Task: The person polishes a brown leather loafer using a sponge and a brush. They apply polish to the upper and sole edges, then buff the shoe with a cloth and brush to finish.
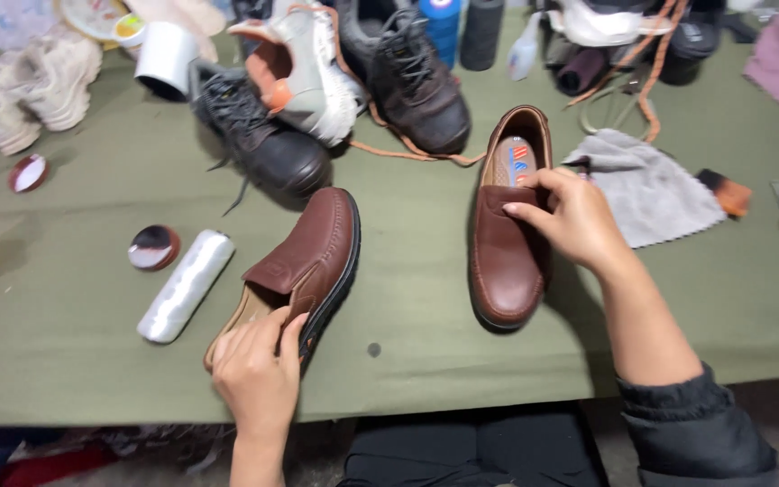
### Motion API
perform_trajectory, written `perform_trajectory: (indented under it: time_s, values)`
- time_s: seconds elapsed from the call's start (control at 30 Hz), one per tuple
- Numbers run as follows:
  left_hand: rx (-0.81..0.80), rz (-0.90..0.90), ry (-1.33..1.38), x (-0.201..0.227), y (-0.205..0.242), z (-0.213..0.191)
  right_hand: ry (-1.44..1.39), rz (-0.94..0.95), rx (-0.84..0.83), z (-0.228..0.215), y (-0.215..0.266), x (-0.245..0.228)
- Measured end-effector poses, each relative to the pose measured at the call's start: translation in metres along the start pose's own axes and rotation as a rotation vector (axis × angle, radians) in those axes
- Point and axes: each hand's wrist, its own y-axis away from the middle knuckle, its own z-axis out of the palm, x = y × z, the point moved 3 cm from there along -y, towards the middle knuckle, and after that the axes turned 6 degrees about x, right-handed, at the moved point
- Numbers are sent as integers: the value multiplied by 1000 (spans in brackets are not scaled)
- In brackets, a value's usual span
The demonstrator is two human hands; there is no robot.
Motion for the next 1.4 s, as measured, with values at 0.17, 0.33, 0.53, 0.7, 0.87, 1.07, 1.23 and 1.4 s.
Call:
perform_trajectory:
  time_s: [0.17, 0.33, 0.53, 0.7, 0.87, 1.07, 1.23, 1.4]
  values:
    - [26, -154, 257, 38, -23, 21, -62, 55, 93, 5, -10, 36]
    - [2, -355, 398, 79, -32, 58, -54, 45, 199, -13, -3, 53]
    - [19, -397, 421, 85, -41, 54, 27, 241, 244, -21, 34, 107]
    - [97, -261, 315, 81, -34, 73, 124, 331, 347, -18, 46, 172]
    - [-2, -54, 86, 91, -18, 96, 61, 277, 402, 5, 24, 155]
    - [-160, -38, 76, 108, -8, 104, 123, 221, 425, 3, 14, 144]
    - [-201, 96, 38, 118, -26, 92, 270, 104, 683, -32, 24, 204]
    - [-307, 143, 26, 125, -17, 97, 475, 166, 823, -79, 55, 259]
